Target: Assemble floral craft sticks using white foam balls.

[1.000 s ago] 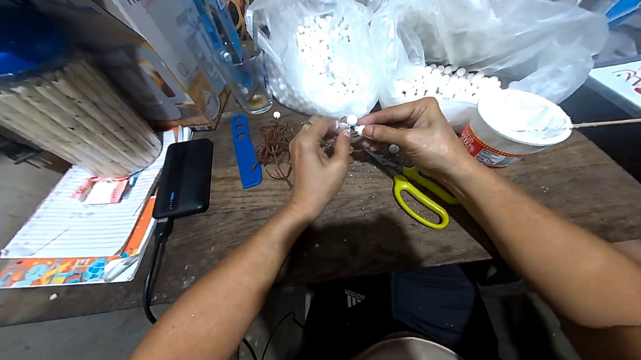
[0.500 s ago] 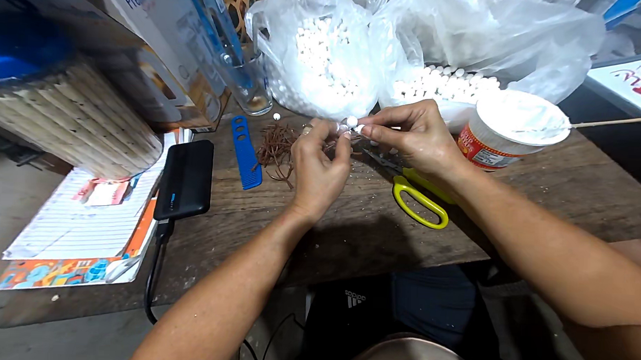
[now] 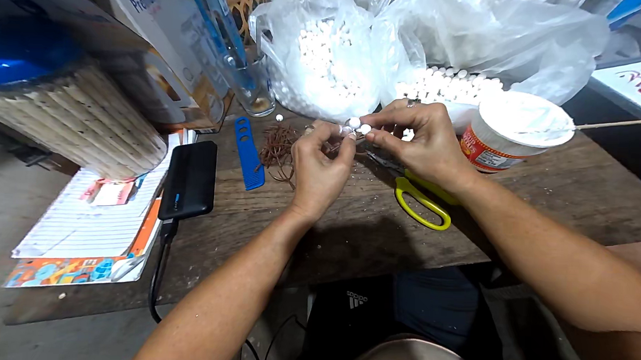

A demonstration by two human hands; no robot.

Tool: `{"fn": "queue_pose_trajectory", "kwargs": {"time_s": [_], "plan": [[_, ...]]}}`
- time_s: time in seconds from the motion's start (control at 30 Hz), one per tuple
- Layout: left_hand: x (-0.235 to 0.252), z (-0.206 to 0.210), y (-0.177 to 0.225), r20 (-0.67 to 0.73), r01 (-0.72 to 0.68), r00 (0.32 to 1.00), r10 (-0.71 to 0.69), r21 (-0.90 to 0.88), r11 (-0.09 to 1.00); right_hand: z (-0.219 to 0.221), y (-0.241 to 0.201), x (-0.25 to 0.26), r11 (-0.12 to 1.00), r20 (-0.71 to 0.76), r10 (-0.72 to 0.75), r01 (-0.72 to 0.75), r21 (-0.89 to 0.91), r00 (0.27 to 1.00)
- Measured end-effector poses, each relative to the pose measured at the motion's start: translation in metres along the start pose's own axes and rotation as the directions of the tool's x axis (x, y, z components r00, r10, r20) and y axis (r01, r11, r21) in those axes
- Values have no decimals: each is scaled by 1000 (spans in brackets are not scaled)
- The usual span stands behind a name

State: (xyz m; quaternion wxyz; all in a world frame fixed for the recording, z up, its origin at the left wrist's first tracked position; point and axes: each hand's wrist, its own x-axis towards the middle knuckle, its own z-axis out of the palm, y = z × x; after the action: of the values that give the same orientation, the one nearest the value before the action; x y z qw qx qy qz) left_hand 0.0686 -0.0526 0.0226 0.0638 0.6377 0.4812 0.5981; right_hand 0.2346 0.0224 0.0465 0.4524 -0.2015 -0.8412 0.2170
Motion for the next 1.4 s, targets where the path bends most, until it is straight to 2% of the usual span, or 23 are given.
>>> {"fn": "queue_pose_trajectory", "kwargs": {"time_s": [0.27,0.7,1.07,1.4], "plan": [[-1,1,1,8,10,1000,-10,-7,1000,1,1,0,999,-4,-5,6,41,1000],[-1,0,2,37,-4,999,6,-41,999,1,1,0,986,90,100,-111,127,991],[-2,1,3,37,80,996,-77,-78,994,6,1,-1,974,34,111,-115,194,993],[-2,2,3,33,92,996,-89,-95,991,8,1,-2,979,24,95,-97,177,995]]}}
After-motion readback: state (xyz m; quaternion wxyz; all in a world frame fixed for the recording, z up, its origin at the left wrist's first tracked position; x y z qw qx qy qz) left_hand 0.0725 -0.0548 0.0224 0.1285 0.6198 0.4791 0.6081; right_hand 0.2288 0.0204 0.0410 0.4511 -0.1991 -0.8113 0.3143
